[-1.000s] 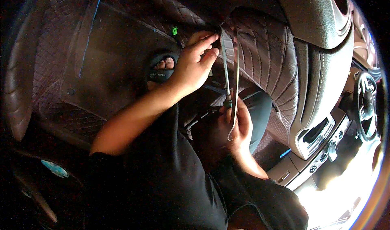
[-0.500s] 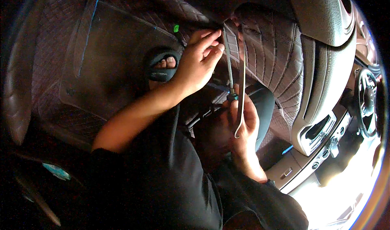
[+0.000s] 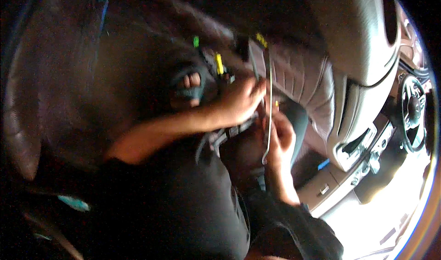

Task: The person installs wiring for interior car lighting by manipulating wires and trim panels using a pry tool, a screwdriver, and tape.

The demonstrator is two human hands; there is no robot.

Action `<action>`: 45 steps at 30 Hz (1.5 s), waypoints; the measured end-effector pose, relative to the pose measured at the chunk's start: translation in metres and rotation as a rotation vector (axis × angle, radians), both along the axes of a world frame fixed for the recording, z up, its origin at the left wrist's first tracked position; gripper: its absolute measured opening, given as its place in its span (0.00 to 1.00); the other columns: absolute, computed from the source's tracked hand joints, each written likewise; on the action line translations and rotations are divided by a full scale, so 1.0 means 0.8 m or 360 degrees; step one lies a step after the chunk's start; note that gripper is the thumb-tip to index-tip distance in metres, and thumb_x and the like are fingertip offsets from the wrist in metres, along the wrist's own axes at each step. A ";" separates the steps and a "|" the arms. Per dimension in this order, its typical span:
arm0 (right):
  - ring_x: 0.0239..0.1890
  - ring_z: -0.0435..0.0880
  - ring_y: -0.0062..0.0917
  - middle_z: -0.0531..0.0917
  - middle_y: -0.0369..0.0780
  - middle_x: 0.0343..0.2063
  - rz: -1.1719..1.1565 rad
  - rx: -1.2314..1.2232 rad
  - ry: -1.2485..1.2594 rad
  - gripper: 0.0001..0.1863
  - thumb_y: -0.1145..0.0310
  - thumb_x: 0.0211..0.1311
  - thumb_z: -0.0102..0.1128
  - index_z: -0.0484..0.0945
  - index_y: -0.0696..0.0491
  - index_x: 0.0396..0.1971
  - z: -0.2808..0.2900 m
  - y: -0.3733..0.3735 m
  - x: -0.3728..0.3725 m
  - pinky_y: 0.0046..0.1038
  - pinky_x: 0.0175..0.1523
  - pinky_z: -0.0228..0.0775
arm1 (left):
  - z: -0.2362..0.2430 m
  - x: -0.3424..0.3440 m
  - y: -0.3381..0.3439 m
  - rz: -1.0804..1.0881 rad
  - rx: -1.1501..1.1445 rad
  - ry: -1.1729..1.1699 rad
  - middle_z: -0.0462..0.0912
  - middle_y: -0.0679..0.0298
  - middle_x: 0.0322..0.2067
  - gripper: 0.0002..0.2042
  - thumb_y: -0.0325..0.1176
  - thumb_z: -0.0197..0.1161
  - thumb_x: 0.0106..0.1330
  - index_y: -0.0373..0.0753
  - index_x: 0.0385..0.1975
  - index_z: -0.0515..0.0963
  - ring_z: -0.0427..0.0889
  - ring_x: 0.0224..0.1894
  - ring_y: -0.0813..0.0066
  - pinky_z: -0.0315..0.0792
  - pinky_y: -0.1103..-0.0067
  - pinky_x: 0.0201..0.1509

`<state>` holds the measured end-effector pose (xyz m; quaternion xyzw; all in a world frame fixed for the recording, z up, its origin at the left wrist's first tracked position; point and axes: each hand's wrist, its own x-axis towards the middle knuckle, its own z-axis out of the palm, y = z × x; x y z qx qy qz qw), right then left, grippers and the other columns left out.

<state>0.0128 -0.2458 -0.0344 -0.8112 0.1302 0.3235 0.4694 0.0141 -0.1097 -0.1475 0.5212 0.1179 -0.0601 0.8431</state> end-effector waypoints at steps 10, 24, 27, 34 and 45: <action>0.20 0.73 0.12 0.85 0.36 0.31 0.0201 0.0112 0.0089 0.16 0.66 0.67 0.65 0.82 0.57 0.50 -0.016 -0.040 0.102 0.16 0.24 0.63 | -0.002 0.041 -0.034 0.0119 -0.0447 0.0330 0.83 0.56 0.31 0.21 0.49 0.53 0.75 0.31 0.39 0.74 0.87 0.31 0.65 0.84 0.72 0.34; 0.45 0.80 0.22 0.82 0.39 0.49 0.0733 0.0186 -0.0177 0.23 0.67 0.68 0.62 0.74 0.57 0.60 -0.046 -0.071 0.093 0.25 0.50 0.73 | -0.028 0.024 -0.031 0.0150 0.0134 0.0060 0.81 0.63 0.32 0.18 0.45 0.52 0.77 0.34 0.39 0.76 0.83 0.32 0.73 0.81 0.76 0.39; 0.60 0.77 0.33 0.79 0.47 0.58 0.0945 0.0186 -0.0572 0.26 0.68 0.66 0.63 0.72 0.59 0.62 -0.038 -0.075 0.066 0.34 0.66 0.64 | -0.026 0.015 -0.032 0.0067 -0.0125 0.0075 0.86 0.58 0.36 0.19 0.45 0.44 0.79 0.35 0.39 0.74 0.85 0.36 0.69 0.79 0.76 0.39; 0.49 0.85 0.31 0.87 0.47 0.44 0.0696 -0.0198 -0.0928 0.17 0.76 0.59 0.67 0.82 0.61 0.49 -0.031 -0.060 0.050 0.30 0.60 0.71 | 0.006 0.026 -0.037 0.0286 0.0136 0.0264 0.82 0.60 0.20 0.25 0.49 0.45 0.78 0.35 0.26 0.77 0.82 0.24 0.72 0.73 0.74 0.29; 0.46 0.87 0.31 0.88 0.45 0.41 0.1009 -0.0468 -0.1264 0.15 0.70 0.55 0.72 0.87 0.51 0.44 0.002 -0.052 0.091 0.32 0.56 0.74 | -0.001 0.039 -0.028 0.0201 -0.0104 0.0061 0.82 0.61 0.28 0.19 0.46 0.49 0.78 0.34 0.39 0.76 0.83 0.31 0.73 0.80 0.75 0.42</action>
